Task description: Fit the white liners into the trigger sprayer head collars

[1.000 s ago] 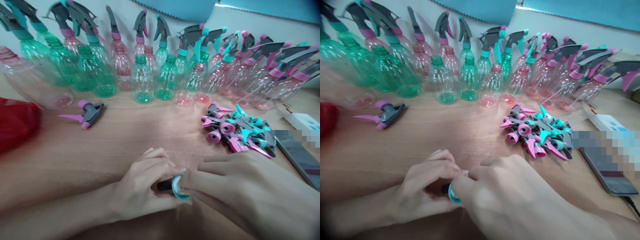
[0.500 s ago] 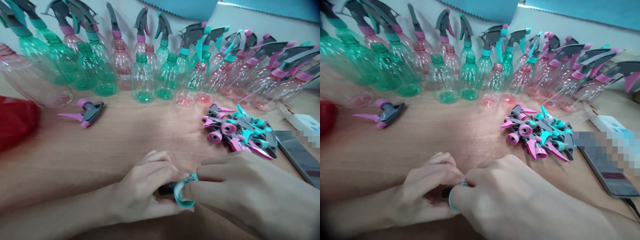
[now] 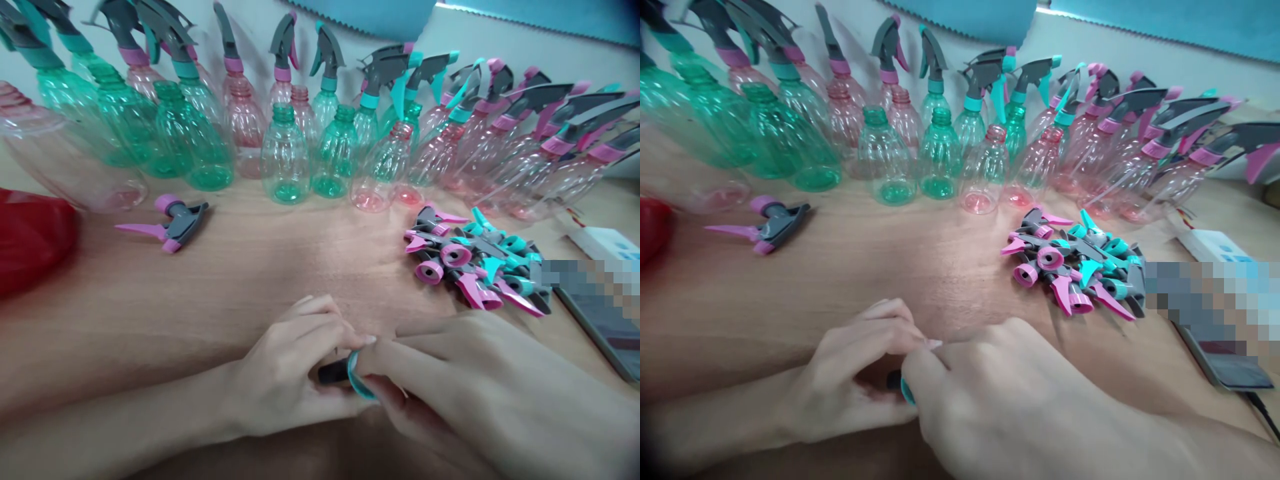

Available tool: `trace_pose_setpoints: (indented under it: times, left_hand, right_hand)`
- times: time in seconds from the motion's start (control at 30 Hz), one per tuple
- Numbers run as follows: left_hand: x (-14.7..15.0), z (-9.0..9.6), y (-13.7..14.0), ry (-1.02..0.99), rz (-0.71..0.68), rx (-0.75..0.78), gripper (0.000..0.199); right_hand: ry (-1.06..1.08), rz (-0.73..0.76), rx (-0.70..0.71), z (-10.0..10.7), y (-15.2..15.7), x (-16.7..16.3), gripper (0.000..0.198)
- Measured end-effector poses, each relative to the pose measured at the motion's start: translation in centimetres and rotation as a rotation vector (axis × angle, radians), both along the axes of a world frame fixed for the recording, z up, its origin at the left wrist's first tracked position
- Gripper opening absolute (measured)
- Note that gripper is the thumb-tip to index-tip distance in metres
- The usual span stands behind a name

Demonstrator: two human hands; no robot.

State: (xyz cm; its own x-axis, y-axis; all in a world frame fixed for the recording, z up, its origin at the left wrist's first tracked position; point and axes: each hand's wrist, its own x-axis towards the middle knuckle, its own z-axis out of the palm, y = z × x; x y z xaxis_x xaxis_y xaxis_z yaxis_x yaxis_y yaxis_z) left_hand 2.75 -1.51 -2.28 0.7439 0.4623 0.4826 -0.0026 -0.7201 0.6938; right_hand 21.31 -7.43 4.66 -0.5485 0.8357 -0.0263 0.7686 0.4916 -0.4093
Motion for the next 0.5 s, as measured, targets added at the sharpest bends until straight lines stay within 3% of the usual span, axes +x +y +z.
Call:
trace_pose_setpoints:
  times: [0.17, 0.37, 0.5]
  left_hand:
    - [0.1, 0.1, -0.1, -0.055, 0.033, 0.059, 0.015]
    - [0.3, 0.0, 0.0, -0.06, 0.08, 0.102, 0.019]
    - [0.2, -0.2, 0.0, -0.055, 0.099, 0.125, 0.02]
  right_hand:
    - [-0.025, -0.09, 0.056, -0.5, -0.3, -0.6, 0.02]
    - [0.019, -0.136, 0.26, -1.3, -1.2, 0.0, 0.033]
    - [-0.05, -0.064, 0.193, -1.2, -1.2, -0.2, 0.027]
